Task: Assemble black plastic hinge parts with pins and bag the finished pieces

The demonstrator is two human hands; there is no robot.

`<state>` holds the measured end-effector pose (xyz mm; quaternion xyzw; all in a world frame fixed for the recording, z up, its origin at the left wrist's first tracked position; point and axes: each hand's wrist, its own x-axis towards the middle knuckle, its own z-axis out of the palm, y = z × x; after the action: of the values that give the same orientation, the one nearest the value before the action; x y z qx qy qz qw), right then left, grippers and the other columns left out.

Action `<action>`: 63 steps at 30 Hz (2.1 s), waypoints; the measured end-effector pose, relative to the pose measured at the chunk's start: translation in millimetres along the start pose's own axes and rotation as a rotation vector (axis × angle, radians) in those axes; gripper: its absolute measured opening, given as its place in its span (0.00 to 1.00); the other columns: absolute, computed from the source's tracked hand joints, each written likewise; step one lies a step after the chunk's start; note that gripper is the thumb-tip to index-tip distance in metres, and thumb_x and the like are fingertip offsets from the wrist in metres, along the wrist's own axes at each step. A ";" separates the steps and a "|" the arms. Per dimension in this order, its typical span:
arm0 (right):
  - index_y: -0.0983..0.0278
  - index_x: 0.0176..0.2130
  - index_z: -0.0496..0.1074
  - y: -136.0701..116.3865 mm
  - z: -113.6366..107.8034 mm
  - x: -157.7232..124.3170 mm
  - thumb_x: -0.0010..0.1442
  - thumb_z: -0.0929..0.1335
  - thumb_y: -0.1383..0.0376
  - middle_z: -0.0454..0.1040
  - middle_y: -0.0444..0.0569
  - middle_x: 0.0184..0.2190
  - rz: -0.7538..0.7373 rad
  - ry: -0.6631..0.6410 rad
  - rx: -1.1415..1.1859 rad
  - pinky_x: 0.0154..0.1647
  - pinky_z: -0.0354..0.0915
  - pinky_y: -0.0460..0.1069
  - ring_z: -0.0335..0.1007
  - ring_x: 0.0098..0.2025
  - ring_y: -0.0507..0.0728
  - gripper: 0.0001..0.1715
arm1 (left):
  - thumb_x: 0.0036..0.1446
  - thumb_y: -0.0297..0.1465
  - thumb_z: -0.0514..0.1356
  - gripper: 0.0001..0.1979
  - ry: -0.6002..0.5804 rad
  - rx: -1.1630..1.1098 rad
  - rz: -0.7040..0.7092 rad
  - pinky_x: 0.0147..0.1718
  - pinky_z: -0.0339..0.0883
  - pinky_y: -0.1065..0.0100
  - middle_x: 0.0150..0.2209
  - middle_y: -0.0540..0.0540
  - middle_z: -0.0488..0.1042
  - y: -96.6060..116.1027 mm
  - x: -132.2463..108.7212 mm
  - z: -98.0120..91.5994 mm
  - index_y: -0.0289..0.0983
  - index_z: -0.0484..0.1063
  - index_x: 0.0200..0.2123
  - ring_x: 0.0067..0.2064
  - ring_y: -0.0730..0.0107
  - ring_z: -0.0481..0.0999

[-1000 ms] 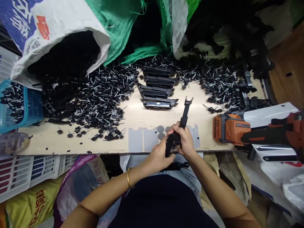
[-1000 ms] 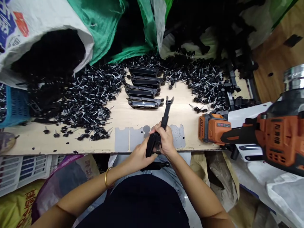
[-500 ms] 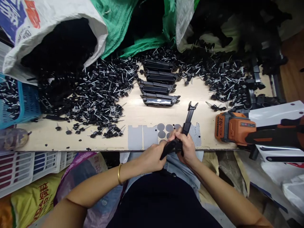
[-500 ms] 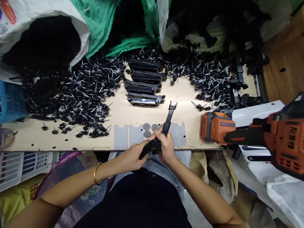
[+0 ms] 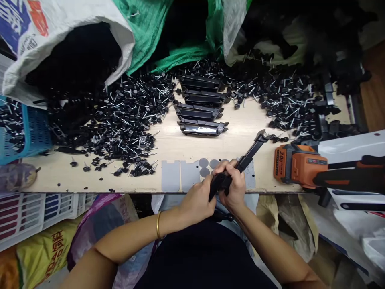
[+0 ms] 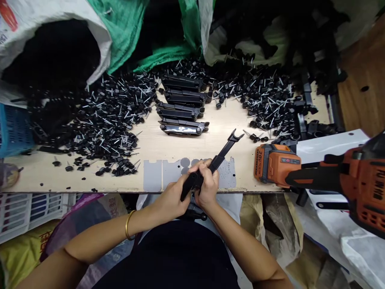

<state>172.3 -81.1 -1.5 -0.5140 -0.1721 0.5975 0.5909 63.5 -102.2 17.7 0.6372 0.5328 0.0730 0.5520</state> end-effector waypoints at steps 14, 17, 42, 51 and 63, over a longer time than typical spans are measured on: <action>0.63 0.38 0.72 -39.5 -67.9 36.8 0.58 0.67 0.56 0.75 0.55 0.37 -0.570 -0.334 -1.439 0.43 0.64 0.56 0.69 0.42 0.63 0.13 | 0.56 0.27 0.60 0.25 0.089 0.699 0.307 0.50 0.64 0.54 0.50 0.37 0.69 -26.9 68.5 -71.1 0.34 0.60 0.57 0.52 0.52 0.69; 0.66 0.54 0.65 -22.8 -58.4 58.2 0.59 0.67 0.60 0.69 0.61 0.52 -0.757 -0.574 -1.555 0.53 0.61 0.59 0.63 0.54 0.66 0.25 | 0.59 0.28 0.58 0.25 0.117 0.701 0.406 0.50 0.65 0.58 0.50 0.39 0.69 -36.6 72.7 -60.8 0.34 0.56 0.59 0.51 0.58 0.70; 0.67 0.40 0.75 -70.4 -3.0 241.1 0.52 0.68 0.73 0.71 0.55 0.38 -0.584 -0.115 -1.416 0.47 0.56 0.58 0.65 0.41 0.59 0.13 | 0.61 0.24 0.52 0.18 0.157 0.676 0.730 0.48 0.66 0.61 0.48 0.38 0.71 -25.9 97.0 -85.2 0.32 0.63 0.55 0.49 0.62 0.70; 0.59 0.37 0.73 -100.7 -38.9 143.2 0.56 0.69 0.65 0.73 0.49 0.34 -0.642 -0.054 -1.296 0.38 0.64 0.54 0.68 0.31 0.56 0.06 | 0.61 0.24 0.49 0.13 0.656 0.841 0.042 0.43 0.64 0.58 0.42 0.39 0.71 -92.8 98.3 -178.2 0.35 0.72 0.41 0.44 0.56 0.68; 0.61 0.34 0.70 -66.2 -49.2 58.3 0.49 0.74 0.62 0.72 0.44 0.31 0.292 -0.369 -0.080 0.25 0.66 0.44 0.65 0.26 0.48 0.13 | 0.59 0.36 0.58 0.11 0.750 -0.350 0.263 0.42 0.72 0.64 0.37 0.45 0.75 -63.5 44.7 -118.2 0.35 0.72 0.41 0.39 0.68 0.77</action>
<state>260.8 -33.3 8.1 -0.4386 -0.2247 0.7530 0.4360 -36.2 -5.5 -9.1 0.5257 0.5904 0.4584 0.4061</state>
